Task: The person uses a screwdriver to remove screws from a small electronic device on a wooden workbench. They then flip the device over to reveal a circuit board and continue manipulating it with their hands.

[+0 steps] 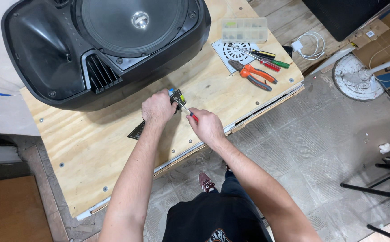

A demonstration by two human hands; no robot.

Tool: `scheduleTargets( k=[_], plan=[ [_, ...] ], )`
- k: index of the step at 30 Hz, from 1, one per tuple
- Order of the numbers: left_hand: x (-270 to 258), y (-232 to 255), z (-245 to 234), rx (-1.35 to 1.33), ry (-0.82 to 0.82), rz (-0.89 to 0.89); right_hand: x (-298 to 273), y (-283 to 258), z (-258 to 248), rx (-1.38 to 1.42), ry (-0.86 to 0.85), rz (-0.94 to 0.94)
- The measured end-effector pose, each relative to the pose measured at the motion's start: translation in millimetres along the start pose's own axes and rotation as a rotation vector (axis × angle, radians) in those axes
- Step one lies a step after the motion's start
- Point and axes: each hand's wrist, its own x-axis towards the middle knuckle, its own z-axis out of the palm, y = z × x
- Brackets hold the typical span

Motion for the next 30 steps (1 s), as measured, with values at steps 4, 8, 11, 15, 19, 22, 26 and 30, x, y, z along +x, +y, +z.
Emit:
scheduleTargets(
  k=[4,8,11,15,19,22,26,30],
  plan=[
    [-2.3,0.0,-1.6,-0.003,0.003,-0.004,-0.7,-6.7,-4.2,-0.013,0.018,0.001],
    [-2.6,1.5,-3.7,-0.002,0.018,0.017,-3.1,-17.0,-11.5,-0.155,0.045,-0.074],
    [3.3,-3.7,6.5,0.015,0.044,0.031,1.8,-13.7,-0.1,-0.058,-0.011,-0.019],
    [10.8,-9.7,15.9,0.034,0.079,0.049,17.6,-20.3,-7.9,0.999,-0.225,0.494],
    [9.9,-6.6,13.0,0.033,0.058,0.026,12.3,-27.6,-10.5,0.97,-0.191,0.469],
    [-0.6,-1.7,10.0,0.003,0.063,0.046,2.1,-23.1,-23.3,0.761,-0.215,0.397],
    [-34.0,19.1,-8.7,-0.06,0.078,0.027,-4.7,18.7,-16.1,0.759,-0.157,0.394],
    [-2.8,0.8,105.9,0.124,0.605,0.241,2.1,52.2,-10.2,0.755,-0.062,0.4]
  ],
)
